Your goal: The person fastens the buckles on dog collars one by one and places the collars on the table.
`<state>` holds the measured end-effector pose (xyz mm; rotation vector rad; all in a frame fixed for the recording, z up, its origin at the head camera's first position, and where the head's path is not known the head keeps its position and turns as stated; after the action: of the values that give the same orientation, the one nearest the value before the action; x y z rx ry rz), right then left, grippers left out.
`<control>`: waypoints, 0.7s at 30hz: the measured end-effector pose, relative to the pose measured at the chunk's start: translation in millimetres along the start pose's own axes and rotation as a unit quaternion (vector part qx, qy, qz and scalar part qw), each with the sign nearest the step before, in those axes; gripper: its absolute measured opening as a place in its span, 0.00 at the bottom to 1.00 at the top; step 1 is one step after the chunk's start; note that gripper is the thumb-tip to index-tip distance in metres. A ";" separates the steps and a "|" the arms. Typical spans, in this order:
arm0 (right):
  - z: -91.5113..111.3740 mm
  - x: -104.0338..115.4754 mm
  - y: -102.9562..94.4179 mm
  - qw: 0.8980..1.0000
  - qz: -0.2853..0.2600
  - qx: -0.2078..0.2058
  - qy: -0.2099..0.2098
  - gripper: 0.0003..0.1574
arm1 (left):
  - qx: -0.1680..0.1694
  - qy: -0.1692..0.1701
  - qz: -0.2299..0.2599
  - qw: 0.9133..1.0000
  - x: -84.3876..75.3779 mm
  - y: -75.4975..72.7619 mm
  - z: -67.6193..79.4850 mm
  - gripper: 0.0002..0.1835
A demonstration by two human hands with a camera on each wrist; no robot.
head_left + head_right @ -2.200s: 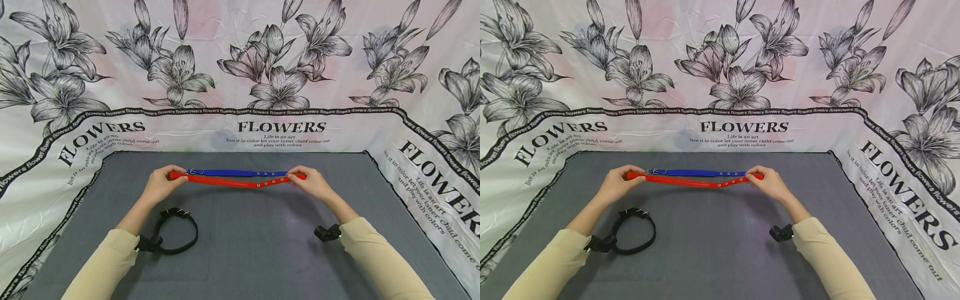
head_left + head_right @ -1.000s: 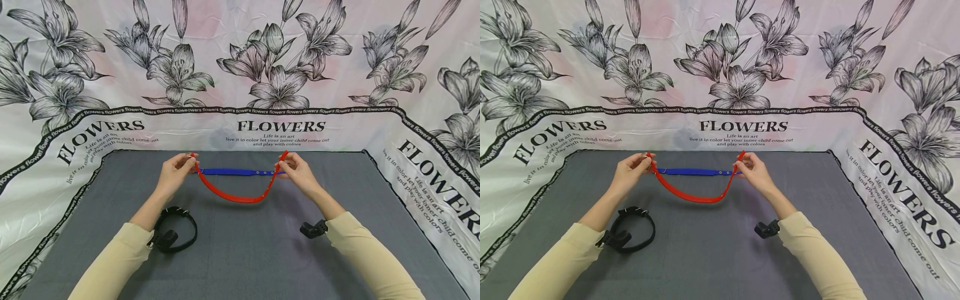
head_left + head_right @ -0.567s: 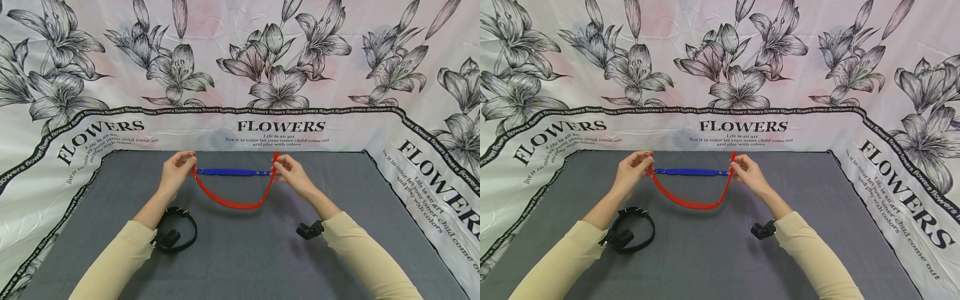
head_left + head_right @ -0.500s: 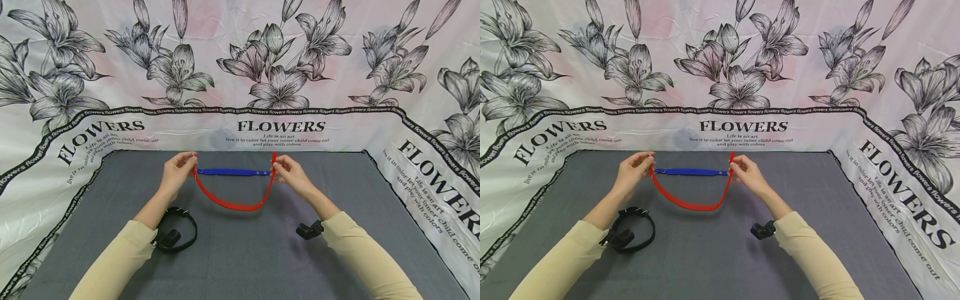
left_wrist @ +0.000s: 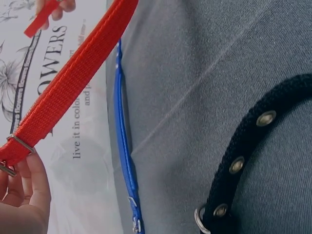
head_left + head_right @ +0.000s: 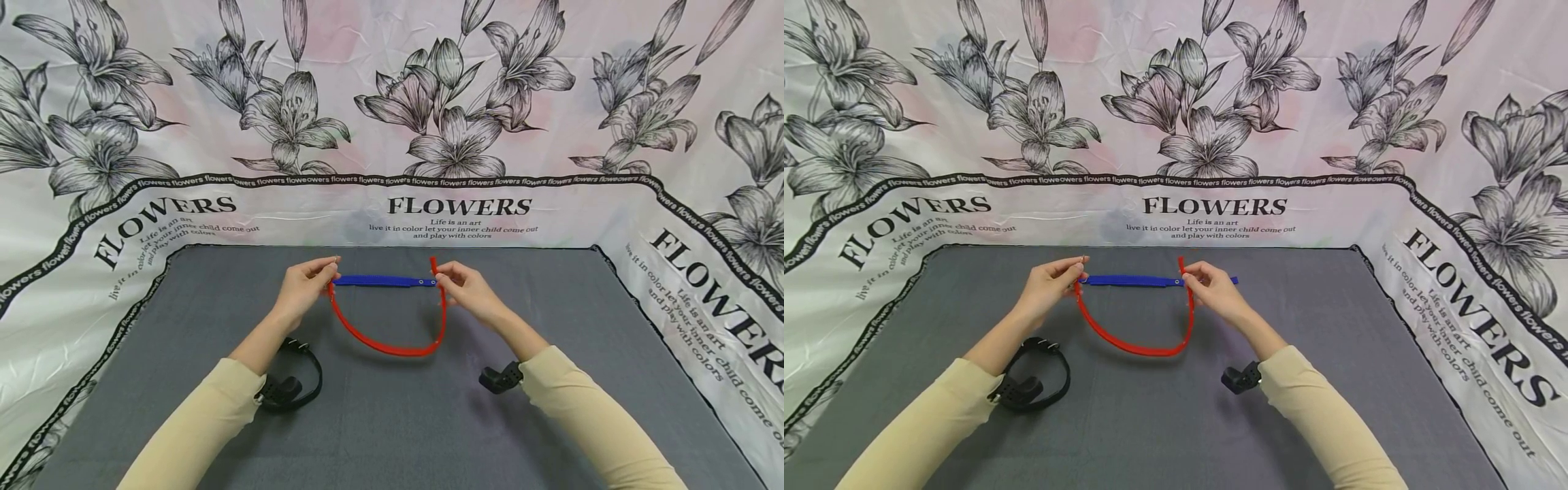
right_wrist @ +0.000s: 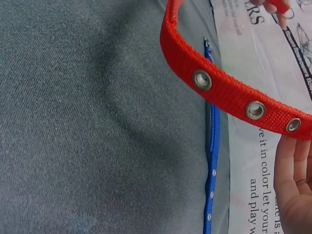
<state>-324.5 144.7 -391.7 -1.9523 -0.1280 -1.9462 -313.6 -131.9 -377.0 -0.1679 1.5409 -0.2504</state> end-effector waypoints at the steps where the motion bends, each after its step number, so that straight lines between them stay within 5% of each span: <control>1: -0.3 -0.7 0.4 1.000 0.001 -0.002 0.005 0.22 | 0.003 0.000 -0.002 1.000 -0.2 1.9 -0.2 0.19; 21: -1.1 -2.9 23.6 0.997 0.059 0.040 0.017 0.17 | 0.037 -0.016 -0.015 0.999 -9.5 40.8 -5.0 0.11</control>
<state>-318.0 123.1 -399.3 -1.8320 -0.0775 -1.8681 -316.5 -89.8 -378.8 -0.1359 1.4961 -0.3263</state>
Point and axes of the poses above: each hand's wrist, its own z-axis away from the middle knuckle, its own y-axis out of the palm, x = y × z, the point moved 9 cm from there along -z, towards the middle knuckle, and after that the axes turned 4 degrees about -z, right-handed, at the moved point
